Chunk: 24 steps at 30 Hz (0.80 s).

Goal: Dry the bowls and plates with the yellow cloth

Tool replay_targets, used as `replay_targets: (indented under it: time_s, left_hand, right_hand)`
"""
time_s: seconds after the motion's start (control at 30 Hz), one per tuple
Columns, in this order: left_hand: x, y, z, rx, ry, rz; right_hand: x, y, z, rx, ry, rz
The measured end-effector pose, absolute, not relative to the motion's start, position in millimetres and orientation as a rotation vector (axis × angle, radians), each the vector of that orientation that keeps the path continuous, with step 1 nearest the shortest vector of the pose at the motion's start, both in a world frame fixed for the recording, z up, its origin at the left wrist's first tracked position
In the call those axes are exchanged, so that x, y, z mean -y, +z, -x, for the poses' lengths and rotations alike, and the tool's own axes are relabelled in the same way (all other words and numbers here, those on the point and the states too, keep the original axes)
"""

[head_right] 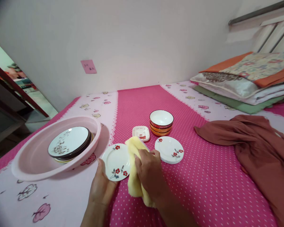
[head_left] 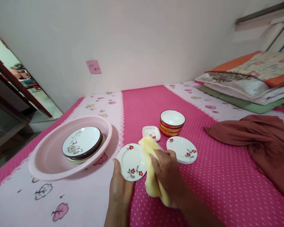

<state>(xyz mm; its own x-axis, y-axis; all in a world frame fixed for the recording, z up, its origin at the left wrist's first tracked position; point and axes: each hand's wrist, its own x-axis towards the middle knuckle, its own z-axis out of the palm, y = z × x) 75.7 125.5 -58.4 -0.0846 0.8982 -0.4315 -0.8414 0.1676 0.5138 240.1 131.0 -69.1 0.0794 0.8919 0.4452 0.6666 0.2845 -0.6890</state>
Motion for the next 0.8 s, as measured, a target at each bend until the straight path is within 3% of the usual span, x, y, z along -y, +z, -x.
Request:
replay_targets:
  time_s: [0.2, 0.4, 0.67, 0.8]
  left_hand:
    - [-121, -61, -89, -0.775, 1.344, -0.094]
    - [-112, -78, -109, -0.685, 1.178, -0.145]
    - [-118, -70, -77, -0.768, 1.242, -0.064]
    - [-120, -71, -68, -0.874, 1.306, -0.199]
  right_hand:
    - [-135, -60, -247, 1.27, 0.628, 1.327]
    - [-123, -71, -221, 1.861, 0.417, 1.175]
    - [-106, -65, -201, 2.205, 0.706, 1.053]
    - [-102, -61, -204, 2.225, 0.688, 1.036]
